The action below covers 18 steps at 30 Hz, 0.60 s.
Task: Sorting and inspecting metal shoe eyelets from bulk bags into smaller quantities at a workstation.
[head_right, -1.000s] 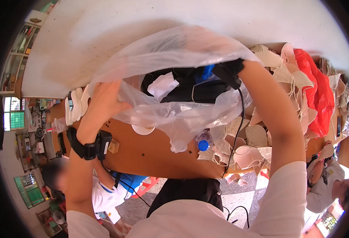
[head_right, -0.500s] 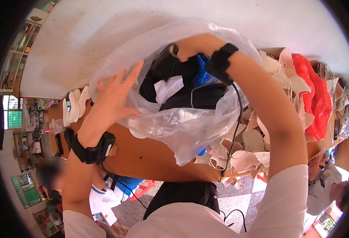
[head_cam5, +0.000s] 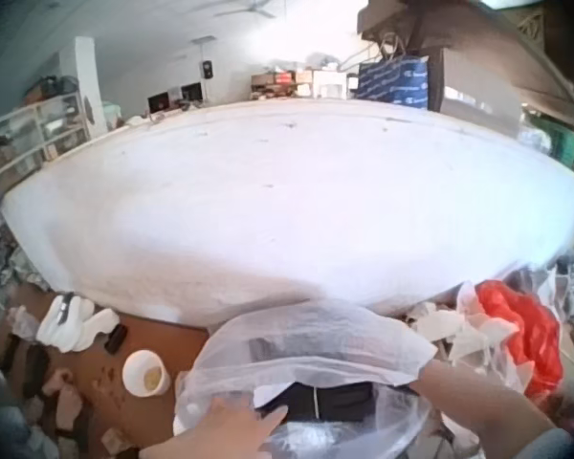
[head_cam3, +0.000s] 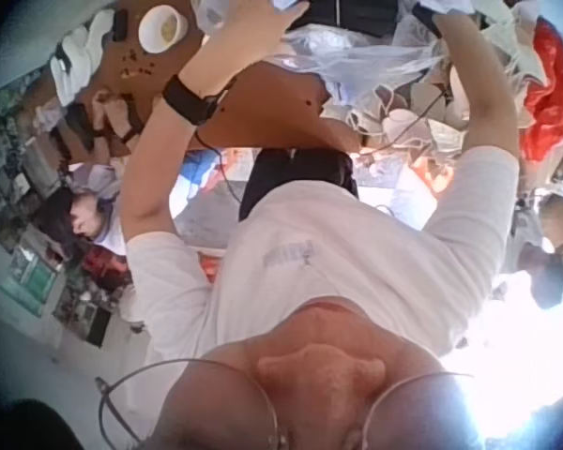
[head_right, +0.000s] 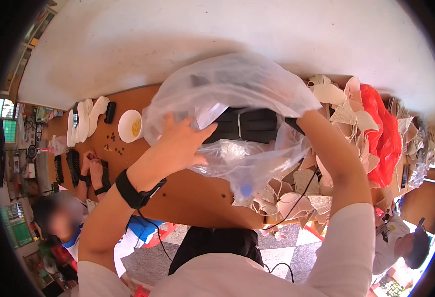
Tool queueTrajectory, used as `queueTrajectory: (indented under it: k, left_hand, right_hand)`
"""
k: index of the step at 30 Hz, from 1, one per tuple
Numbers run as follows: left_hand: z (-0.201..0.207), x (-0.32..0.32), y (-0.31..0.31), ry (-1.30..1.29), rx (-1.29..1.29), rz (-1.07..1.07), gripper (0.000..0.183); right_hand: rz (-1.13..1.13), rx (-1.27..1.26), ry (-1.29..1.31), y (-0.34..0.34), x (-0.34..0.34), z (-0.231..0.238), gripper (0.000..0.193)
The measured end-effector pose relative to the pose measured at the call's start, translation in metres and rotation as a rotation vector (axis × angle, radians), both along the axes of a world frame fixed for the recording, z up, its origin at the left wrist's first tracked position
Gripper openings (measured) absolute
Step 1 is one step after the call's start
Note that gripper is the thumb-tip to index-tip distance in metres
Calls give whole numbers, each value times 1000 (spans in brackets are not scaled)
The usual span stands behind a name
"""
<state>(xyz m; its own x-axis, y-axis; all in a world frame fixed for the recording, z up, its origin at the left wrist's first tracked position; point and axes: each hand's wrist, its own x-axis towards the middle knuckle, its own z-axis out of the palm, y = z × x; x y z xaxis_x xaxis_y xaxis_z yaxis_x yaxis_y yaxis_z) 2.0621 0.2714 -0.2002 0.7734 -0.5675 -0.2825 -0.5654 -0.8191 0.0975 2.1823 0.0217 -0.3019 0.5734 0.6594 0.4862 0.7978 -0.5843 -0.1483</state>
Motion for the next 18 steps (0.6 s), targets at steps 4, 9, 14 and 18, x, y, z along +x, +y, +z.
queueTrajectory:
  k: [4, 9, 14, 18]
  left_hand:
    - [-17, -9, -1, 139, -55, 45, 72]
    - [-8, 3, -4, -71, -356, 50, 76]
    - [10, 45, -17, -71, -890, 162, 84]
    - [35, 56, -26, 187, -897, 282, 81]
  right_hand:
    - [-57, -181, 117, -10, 7, 2, 15]
    - [-114, -399, 272, -5, 12, -4, 17]
    - [-173, -625, 392, 0, 24, 0, 19]
    - [-235, -596, 545, 7, 17, 24, 21]
